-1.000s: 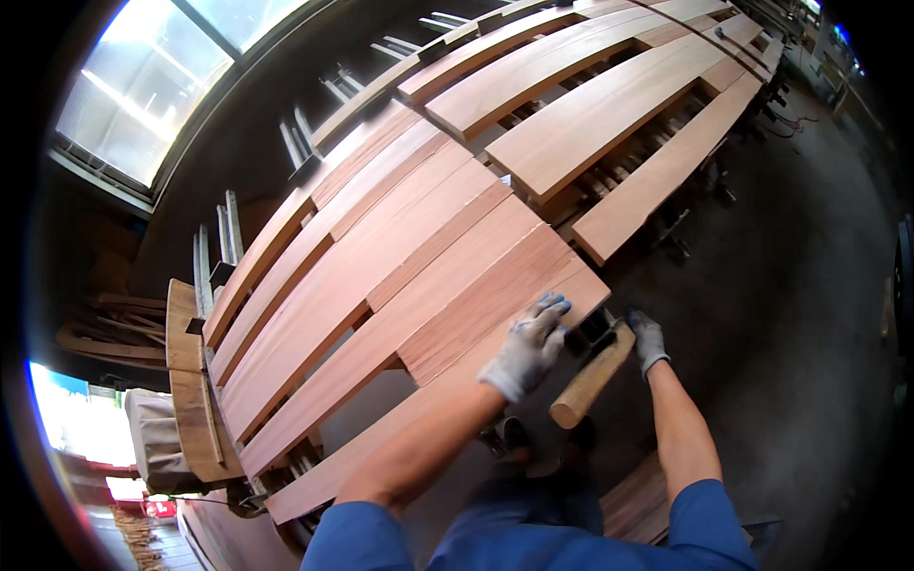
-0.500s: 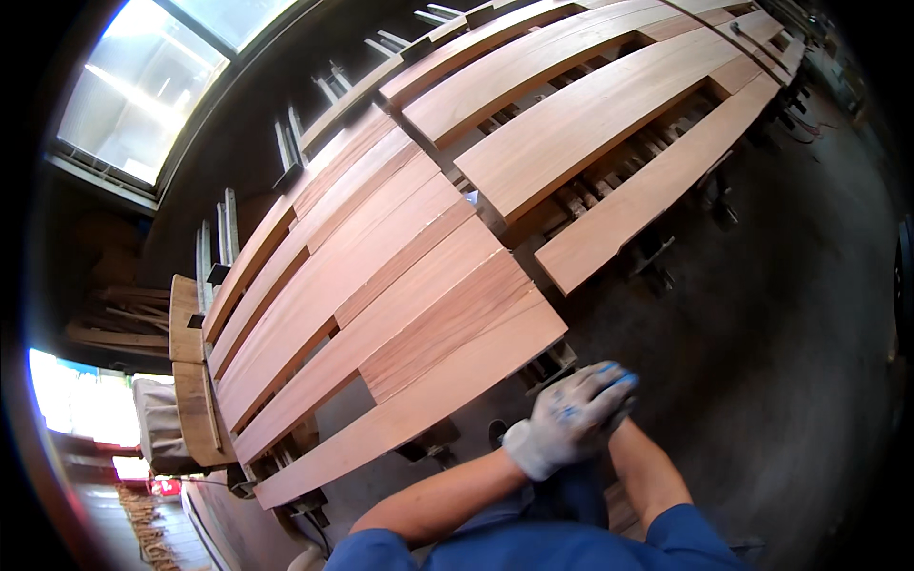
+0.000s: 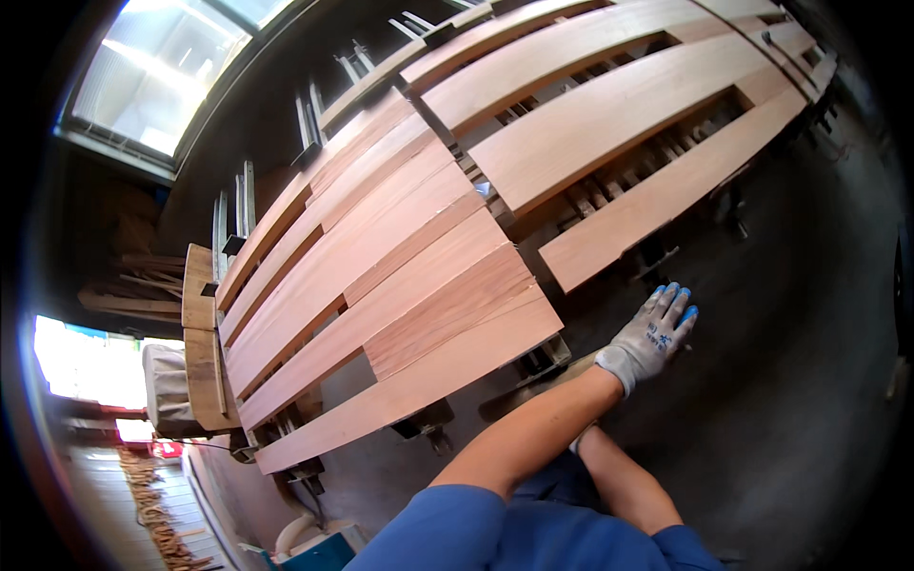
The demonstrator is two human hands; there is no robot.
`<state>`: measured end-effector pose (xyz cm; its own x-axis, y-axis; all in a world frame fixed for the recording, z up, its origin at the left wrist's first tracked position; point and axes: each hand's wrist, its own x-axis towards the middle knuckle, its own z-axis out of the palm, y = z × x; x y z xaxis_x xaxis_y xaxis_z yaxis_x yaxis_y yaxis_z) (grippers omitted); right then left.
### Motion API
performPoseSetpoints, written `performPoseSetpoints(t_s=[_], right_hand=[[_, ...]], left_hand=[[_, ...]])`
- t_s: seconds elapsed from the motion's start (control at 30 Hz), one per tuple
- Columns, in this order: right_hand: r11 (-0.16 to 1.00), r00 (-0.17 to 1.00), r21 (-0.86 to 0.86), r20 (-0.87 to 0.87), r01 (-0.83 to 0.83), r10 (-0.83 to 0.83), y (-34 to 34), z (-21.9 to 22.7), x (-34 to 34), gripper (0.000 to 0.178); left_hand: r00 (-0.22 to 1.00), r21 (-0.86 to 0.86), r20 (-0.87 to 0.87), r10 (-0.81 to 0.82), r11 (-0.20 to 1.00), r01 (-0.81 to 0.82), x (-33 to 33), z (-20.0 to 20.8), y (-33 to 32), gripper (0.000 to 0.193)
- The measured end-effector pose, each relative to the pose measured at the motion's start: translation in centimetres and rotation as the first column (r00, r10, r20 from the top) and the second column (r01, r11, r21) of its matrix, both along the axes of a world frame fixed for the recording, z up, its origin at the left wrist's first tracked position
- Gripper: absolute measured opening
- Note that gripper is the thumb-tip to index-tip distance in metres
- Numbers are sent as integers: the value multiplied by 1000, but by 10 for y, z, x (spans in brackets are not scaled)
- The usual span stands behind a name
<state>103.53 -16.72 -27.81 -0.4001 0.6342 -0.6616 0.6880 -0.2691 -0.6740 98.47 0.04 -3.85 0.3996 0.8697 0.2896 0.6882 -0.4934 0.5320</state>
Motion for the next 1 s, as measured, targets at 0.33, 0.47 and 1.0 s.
performPoseSetpoints(t_s=[0.33, 0.47, 1.0], right_hand=[[298, 929, 924, -128, 238, -346, 101, 283, 62, 23], [90, 972, 977, 181, -195, 149, 127, 319, -4, 20], [546, 534, 273, 742, -792, 404, 176, 299, -41, 54]], left_hand=[[980, -104, -60, 190, 975, -195, -138, 22, -179, 67], [938, -356, -159, 309, 868, -347, -180, 12, -242, 70], [866, -523, -296, 404, 690, -501, -194, -105, -234, 50]])
